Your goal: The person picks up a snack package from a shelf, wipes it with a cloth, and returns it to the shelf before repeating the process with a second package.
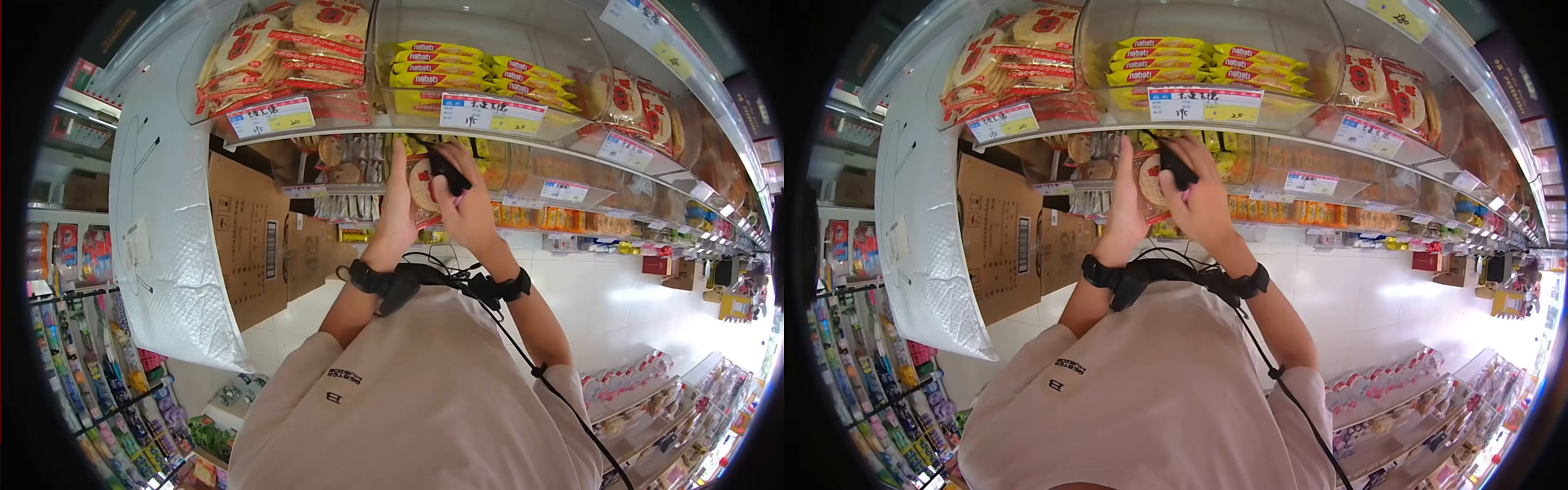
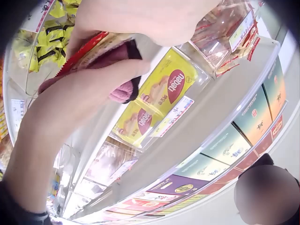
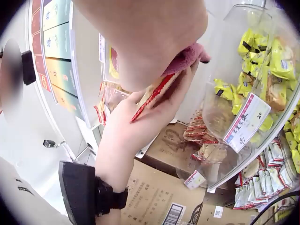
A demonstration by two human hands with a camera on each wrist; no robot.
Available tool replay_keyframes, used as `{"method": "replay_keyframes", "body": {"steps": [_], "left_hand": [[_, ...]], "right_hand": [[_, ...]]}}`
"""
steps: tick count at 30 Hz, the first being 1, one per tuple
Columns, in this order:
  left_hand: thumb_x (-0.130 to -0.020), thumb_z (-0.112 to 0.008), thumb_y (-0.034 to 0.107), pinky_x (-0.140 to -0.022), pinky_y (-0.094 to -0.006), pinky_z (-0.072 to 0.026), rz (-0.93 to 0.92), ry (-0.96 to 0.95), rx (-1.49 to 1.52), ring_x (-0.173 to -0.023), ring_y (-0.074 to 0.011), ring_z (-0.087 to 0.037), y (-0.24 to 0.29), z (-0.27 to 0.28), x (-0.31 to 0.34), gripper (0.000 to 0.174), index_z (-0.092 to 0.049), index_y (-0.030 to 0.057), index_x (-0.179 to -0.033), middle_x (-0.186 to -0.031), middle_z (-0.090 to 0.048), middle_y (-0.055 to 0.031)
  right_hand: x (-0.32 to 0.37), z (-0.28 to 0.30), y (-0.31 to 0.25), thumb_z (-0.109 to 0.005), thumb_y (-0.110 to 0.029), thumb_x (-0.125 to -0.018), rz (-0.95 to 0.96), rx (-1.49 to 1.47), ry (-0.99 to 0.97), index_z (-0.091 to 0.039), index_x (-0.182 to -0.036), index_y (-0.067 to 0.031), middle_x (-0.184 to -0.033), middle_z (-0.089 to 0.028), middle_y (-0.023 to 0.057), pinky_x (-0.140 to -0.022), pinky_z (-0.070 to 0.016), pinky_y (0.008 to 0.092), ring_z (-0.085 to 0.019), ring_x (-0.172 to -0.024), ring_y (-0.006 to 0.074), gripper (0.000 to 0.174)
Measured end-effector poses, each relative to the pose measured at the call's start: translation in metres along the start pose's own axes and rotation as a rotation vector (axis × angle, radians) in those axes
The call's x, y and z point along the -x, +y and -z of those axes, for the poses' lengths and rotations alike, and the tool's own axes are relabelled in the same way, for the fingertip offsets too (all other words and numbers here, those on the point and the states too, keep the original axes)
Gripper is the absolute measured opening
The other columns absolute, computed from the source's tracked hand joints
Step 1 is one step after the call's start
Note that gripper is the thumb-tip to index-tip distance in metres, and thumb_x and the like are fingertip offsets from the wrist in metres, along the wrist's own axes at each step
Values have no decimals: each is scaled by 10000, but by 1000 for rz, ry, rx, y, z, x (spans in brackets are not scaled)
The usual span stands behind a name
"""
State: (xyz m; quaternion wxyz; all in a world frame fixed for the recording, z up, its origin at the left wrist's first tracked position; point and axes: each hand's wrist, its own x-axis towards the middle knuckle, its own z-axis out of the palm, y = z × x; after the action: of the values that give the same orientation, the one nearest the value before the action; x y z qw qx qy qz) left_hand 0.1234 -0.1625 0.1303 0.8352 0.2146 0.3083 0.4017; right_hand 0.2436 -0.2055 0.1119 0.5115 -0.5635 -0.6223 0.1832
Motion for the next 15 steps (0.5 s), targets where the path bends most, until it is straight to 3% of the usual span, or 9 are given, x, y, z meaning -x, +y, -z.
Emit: {"method": "replay_keyframes", "body": {"steps": [1,2,5,6,10,13,15], "left_hand": [[-979,-397,671,-949,-338,-513,6,-9,-30,-1092,-181,-635,-4,5,-3,671,-535,100,-1303,-1215,-632,-75],[-995,-397,641,-966,-332,-502,32,-58,17,-1109,-175,-626,-8,11,-7,635,-534,105,-1307,-1240,-620,-64],[-1005,-374,638,-948,-324,-507,-119,-68,58,-1104,-153,-619,-7,1,-6,639,-514,103,-1325,-1221,-616,-60],[-991,-384,661,-912,-312,-519,-108,-19,63,-1044,-148,-634,-4,-7,-2,642,-529,112,-1291,-1164,-623,-48],[-961,-404,703,-869,-313,-527,-20,31,73,-1004,-139,-642,-1,6,-2,656,-560,122,-1223,-1083,-630,-30],[-974,-437,659,-927,-339,-519,12,71,6,-1087,-163,-628,-4,8,-2,635,-539,119,-1294,-1216,-621,-51],[-998,-418,626,-897,-326,-526,-49,7,-24,-1070,-165,-636,-3,8,-4,613,-549,101,-1286,-1188,-637,-50]], "right_hand": [[2,-2,4,-632,-199,-895,-95,-85,42,-560,-1300,8,-1334,-558,172,-1133,-334,463,-441,-1352,380,460],[4,-4,7,-628,-199,-898,-50,-14,55,-550,-1313,21,-1352,-551,177,-1147,-311,474,-426,-1369,381,476],[1,-6,-18,-619,-190,-899,203,216,-46,-551,-1326,15,-1393,-529,171,-1166,-275,489,-408,-1385,379,478],[2,-7,-18,-621,-189,-890,196,216,-35,-563,-1326,0,-1419,-515,163,-1178,-248,502,-401,-1391,371,479],[0,-9,-24,-633,-198,-881,223,156,-127,-587,-1309,-17,-1395,-527,161,-1162,-281,489,-422,-1373,358,467],[-6,-6,-15,-618,-194,-903,139,137,-49,-579,-1317,-11,-1390,-519,181,-1147,-314,461,-426,-1363,374,454],[5,-14,8,-605,-202,-928,-70,-35,30,-533,-1359,11,-1430,-477,228,-1136,-333,431,-410,-1374,393,485]]}}
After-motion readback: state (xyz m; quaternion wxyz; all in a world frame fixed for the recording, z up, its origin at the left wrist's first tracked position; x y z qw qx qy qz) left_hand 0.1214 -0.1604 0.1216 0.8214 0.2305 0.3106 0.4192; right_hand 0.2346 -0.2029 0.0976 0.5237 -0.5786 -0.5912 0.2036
